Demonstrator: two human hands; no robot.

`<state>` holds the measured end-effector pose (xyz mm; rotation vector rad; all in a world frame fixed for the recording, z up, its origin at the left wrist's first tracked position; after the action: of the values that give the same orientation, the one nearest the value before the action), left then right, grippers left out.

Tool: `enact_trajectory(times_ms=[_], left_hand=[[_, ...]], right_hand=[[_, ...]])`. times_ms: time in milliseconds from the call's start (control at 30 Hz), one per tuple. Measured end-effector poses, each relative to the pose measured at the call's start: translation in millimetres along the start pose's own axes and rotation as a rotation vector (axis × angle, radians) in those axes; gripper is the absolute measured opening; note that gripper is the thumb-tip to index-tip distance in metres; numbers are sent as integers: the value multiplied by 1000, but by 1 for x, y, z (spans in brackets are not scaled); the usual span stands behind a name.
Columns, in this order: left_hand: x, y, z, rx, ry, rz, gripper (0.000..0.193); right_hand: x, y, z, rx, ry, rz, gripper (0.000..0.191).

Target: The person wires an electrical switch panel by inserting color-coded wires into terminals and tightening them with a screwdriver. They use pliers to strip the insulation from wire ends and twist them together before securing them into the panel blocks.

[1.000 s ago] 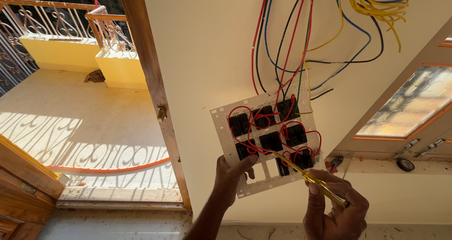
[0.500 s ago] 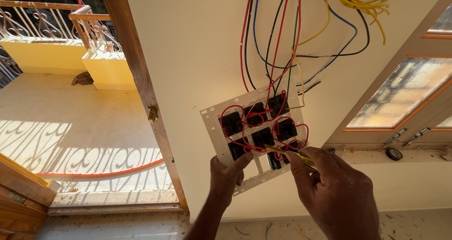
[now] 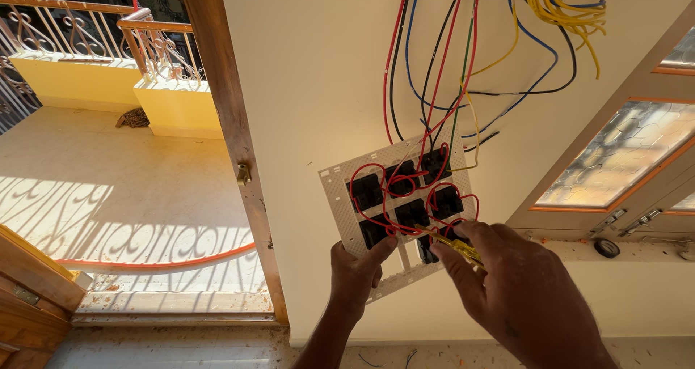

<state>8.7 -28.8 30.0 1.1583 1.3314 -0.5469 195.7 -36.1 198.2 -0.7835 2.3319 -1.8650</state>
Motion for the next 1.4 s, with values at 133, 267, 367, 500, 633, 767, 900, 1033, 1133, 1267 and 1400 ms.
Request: enact_trajectory(times_ms=[133,267,367,500,633,767,900,1033,1133,1267,1400], left_hand=[[-2,0,3,-7,2,-2,31],[-5,-1,3,-10,20,3,35],[-5,-3,2,-10,22,-5,33],[-5,-4,2,-12,46,1,38],[-2,-4,0,-28,31,-13,40],[-1,-8,-2,-23,37,-2,40],[-4,-12,-7,29,56,15,40],[-7,-17,-10,37,39,-21,42],[-8,-18,-5,23,27,-25,41],[-11,-11,-1,-8,9,-21,37],[-13,-4,6,-42,-18,-30,37]], right_hand=[[2,0,2,47,-96,32,31],[-3,7,1,81,-16,105,30],[-2,9,1,15,-150,113,21],[-6,13,0,78,72,135,31],[0,9,1,61,-44,70,26],[-5,13,-4,140,-11,121,28],[-17,6,4,3,-122,118,24],[-46,-5,20,-32,100,-104,35],[-45,14,25,-5,131,-528,25],[-17,72,32,36,273,-732,24],[5,105,16,-189,371,-1198,32]])
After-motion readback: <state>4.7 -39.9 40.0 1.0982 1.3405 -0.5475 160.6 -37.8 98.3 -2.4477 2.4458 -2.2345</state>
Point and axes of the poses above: each hand's wrist, its own z-axis away from the middle knuckle, its own y-axis out of the palm, x = y × z, the point moved 3 cm from there along -z, towards the middle knuckle, and after that the axes turned 9 degrees about y, right-handed, at the moved point
